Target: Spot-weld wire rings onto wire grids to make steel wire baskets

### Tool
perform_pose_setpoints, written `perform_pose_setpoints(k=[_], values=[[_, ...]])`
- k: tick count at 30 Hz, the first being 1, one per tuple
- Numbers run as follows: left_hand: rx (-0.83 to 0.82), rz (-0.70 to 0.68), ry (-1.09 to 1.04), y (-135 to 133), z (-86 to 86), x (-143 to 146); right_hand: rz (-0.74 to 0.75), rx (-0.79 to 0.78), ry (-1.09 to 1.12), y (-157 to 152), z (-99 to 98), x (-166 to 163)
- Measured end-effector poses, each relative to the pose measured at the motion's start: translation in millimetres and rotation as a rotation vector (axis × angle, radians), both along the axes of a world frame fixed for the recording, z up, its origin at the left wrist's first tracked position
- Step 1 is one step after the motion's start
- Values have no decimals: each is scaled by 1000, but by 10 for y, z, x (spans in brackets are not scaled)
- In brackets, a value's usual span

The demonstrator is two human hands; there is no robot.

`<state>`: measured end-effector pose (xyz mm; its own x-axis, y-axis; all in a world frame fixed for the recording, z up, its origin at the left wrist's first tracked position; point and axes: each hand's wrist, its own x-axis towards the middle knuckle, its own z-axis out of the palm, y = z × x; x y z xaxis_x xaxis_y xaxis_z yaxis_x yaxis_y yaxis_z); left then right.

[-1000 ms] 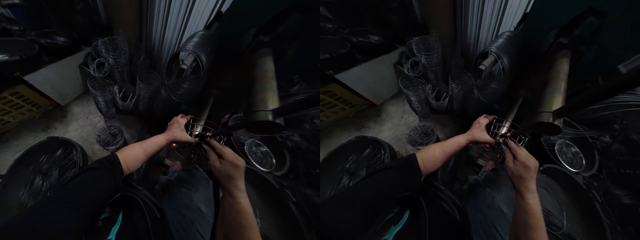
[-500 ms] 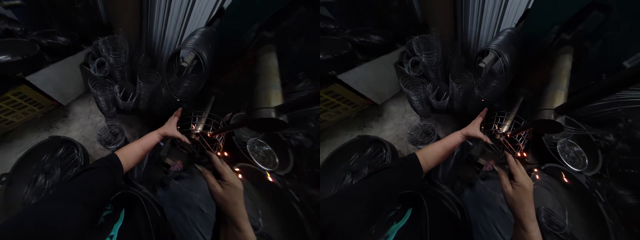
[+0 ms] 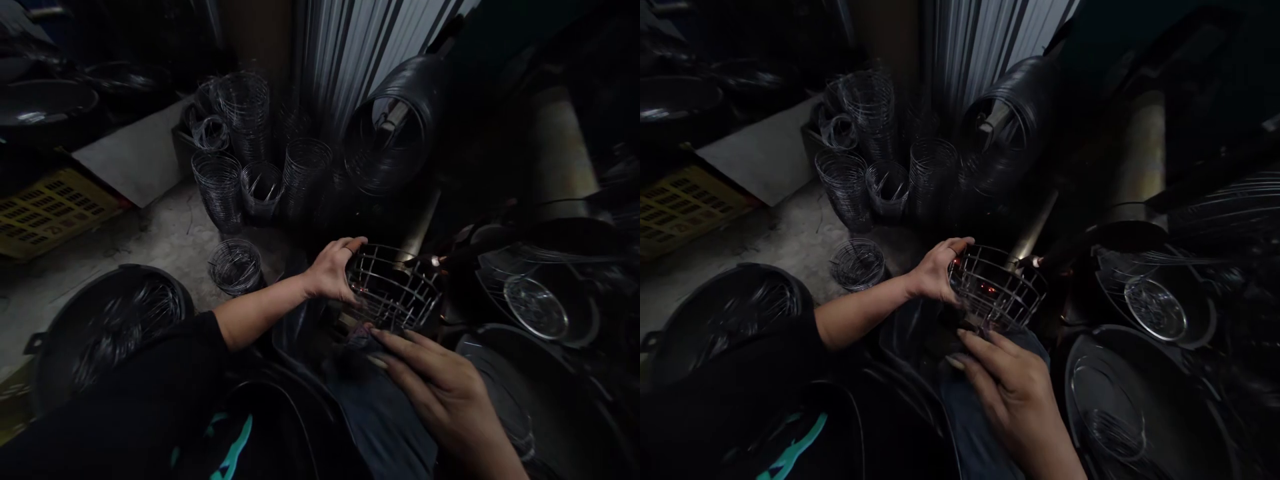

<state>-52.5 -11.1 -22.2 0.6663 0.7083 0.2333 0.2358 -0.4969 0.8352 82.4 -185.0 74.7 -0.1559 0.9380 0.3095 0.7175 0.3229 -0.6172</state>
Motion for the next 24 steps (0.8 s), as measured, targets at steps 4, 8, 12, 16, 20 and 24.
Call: perform_pose_setpoints(k=[4,8,12,16,20,24], values=[[92,-48,112,-258,159,-130,-51,-202,45,106,-58,72],[114,-44,225,-391,199,-114,-191,-135,-368,142,-236,142],[103,-45,255,-397,212,-68,-237,-118,-769,59,-401,111],[96,-58,255,-366,224,-14,-224,24,-573,-13,-504,188],[79,-63,225,-322,242,66,-224,188,-360,12,-547,318],[79,-51,185,-260,225,185,-204,274,-313,91,-571,416]])
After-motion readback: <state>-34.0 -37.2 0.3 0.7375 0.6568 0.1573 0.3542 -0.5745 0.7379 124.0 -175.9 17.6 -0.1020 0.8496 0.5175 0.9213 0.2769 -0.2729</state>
